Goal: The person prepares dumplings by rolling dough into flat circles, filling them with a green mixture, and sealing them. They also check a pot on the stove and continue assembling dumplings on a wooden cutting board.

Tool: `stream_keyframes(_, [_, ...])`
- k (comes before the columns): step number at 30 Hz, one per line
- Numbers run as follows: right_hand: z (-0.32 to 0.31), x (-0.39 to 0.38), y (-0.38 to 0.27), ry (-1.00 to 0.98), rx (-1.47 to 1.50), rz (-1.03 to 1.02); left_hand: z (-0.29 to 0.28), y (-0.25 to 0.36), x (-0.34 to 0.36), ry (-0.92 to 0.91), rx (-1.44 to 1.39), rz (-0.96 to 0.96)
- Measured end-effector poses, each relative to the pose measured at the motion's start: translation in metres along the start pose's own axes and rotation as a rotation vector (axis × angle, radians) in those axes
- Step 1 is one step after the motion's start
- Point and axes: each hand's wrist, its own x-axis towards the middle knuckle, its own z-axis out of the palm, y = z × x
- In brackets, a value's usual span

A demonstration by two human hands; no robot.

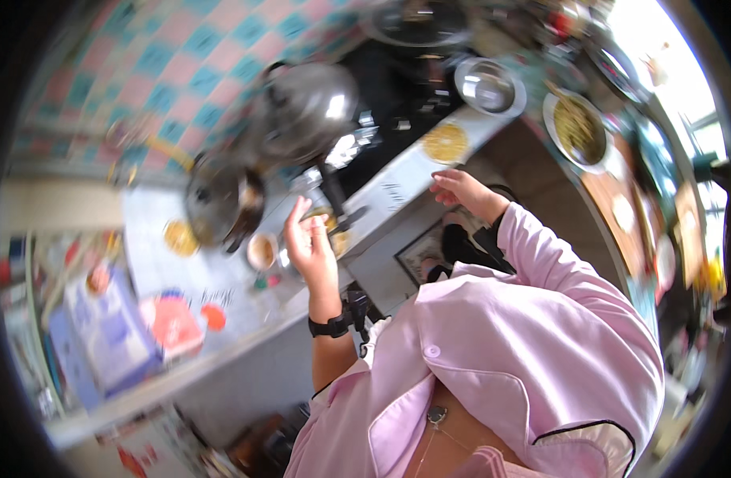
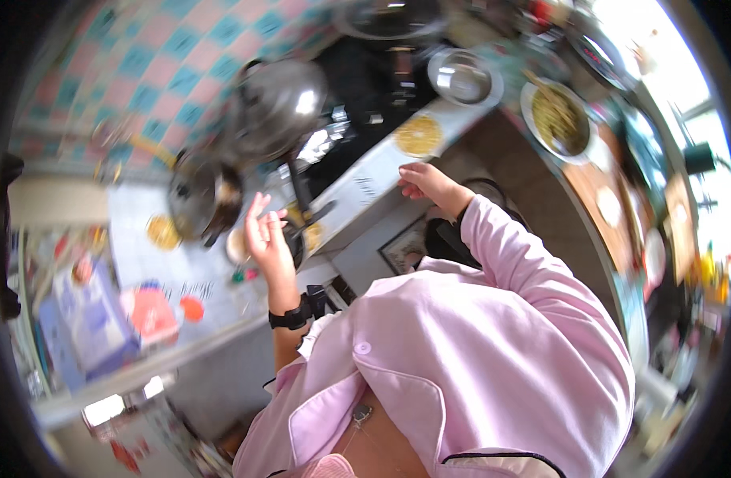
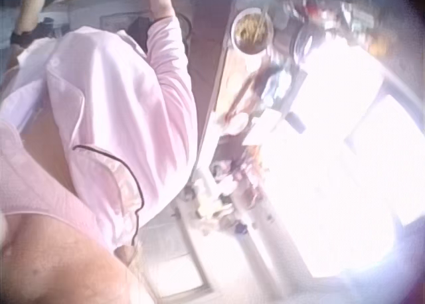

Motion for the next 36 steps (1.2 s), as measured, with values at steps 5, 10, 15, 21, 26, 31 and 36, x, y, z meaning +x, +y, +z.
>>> stream_keyframes(5, [-0.137,-0.121,0.026,0.602,0.21,-0.11,0.106,0.015,0.0,-0.337,-0.102,0.099])
stream_keyframes(10, [-0.233,-0.252,0.076,1.112,0.5,-0.177,0.189,0.041,-0.022,-0.603,-0.112,0.174])
stream_keyframes(15, [-0.309,-0.314,0.136,1.308,0.604,-0.14,0.272,0.056,-0.043,-0.753,-0.049,0.207])
stream_keyframes(21, [-0.434,-0.31,0.175,1.44,0.228,0.05,0.389,0.082,-0.087,-0.943,-0.127,0.03])
stream_keyframes(26, [-0.49,-0.291,0.169,1.414,-0.764,0.173,0.446,0.099,-0.121,-0.996,-0.117,-0.064])
stream_keyframes(31, [-0.495,-0.284,0.14,1.305,-0.764,0.366,0.477,0.103,-0.131,-0.999,-0.058,-0.166])
stream_keyframes(36, [-0.495,-0.292,0.139,1.242,-0.718,0.427,0.513,0.091,-0.133,-1.081,-0.047,-0.213])
